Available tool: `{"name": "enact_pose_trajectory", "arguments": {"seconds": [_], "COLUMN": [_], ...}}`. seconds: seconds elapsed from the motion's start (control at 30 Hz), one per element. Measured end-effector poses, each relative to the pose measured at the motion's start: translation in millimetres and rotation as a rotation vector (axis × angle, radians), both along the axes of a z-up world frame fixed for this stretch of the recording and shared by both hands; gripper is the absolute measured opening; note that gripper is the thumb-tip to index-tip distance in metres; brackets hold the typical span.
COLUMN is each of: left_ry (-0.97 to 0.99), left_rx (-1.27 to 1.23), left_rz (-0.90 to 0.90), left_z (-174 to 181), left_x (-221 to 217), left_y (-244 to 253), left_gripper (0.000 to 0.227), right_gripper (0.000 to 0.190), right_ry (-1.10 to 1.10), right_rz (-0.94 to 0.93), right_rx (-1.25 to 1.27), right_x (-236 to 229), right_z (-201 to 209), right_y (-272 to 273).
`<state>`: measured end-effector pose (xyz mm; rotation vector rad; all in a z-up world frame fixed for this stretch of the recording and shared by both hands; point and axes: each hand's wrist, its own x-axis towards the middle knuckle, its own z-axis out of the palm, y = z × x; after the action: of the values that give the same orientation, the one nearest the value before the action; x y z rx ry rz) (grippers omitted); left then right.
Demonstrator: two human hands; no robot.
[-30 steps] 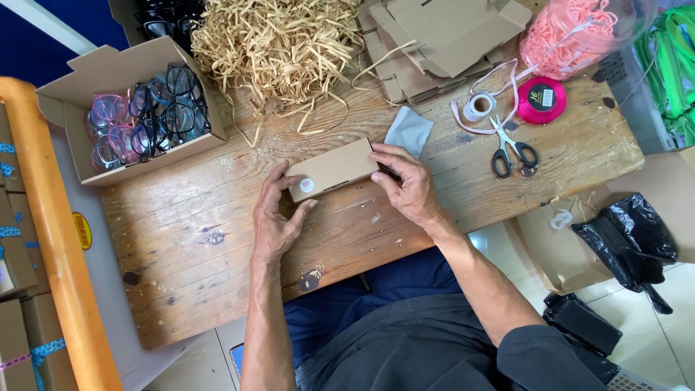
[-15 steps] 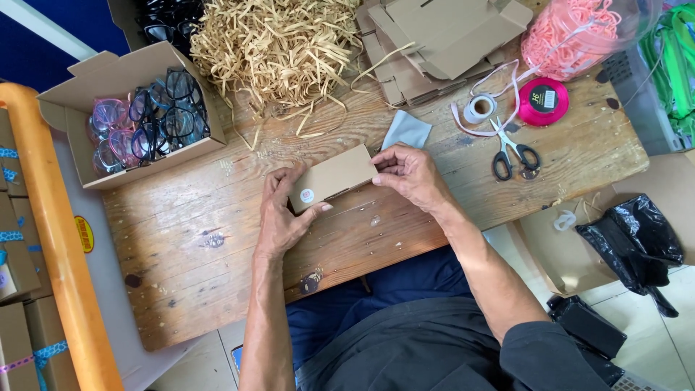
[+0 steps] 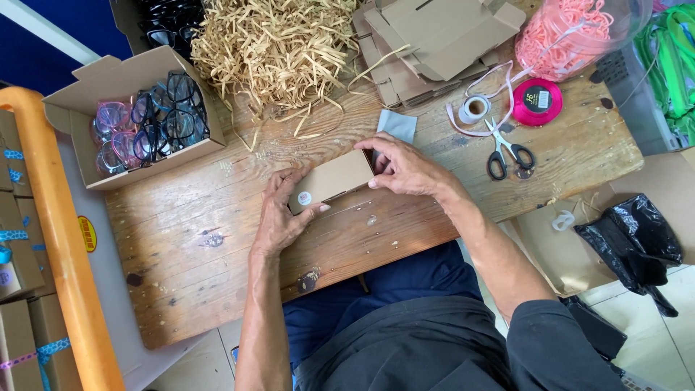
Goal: The person places shredded paper into a small cardboard box, then places a pair of sunglasses wrapped in plastic on top. They close the box, apply a sticker, and tie a pink ribbon around it using scissors to trim the excess.
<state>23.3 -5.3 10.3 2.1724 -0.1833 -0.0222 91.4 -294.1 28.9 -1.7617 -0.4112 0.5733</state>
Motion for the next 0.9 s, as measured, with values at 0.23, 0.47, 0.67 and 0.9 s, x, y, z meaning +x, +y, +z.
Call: {"name": "enact_pose_trajectory", "arguments": {"seconds": [0.23,0.47,0.67,0.9], "left_ry": [-0.075,-0.095,-0.157,-0.255], "left_rx": [0.042,0.063,0.06,0.086], "left_rz": [0.095,0.132,0.143,0.129], "left_z": [-2.1,-7.4,-4.5,-3.3], "left_x": [-3.4,-1.9,-4.0,-6.8], "left_y": [-15.1,-17.8,-21.8,-24.2], "left_gripper": [0.077,0.073,0.066,0.061], "right_gripper": [0.079,0.076,0.073,0.074], "right_ry": [-0.147,-0.15,-0.103,0.024], "right_rz": [-0.052,-0.053,-0.078,-0.179], "right_rx": [0.102,0.16,0.199,0.152], "right_x": [-13.7,-19.8,-19.9,-24.1], "right_z": [-41.5,-34.7,-33.1,-24.8], "right_y": [-5.3,-6.8,-5.9,0.5]}}
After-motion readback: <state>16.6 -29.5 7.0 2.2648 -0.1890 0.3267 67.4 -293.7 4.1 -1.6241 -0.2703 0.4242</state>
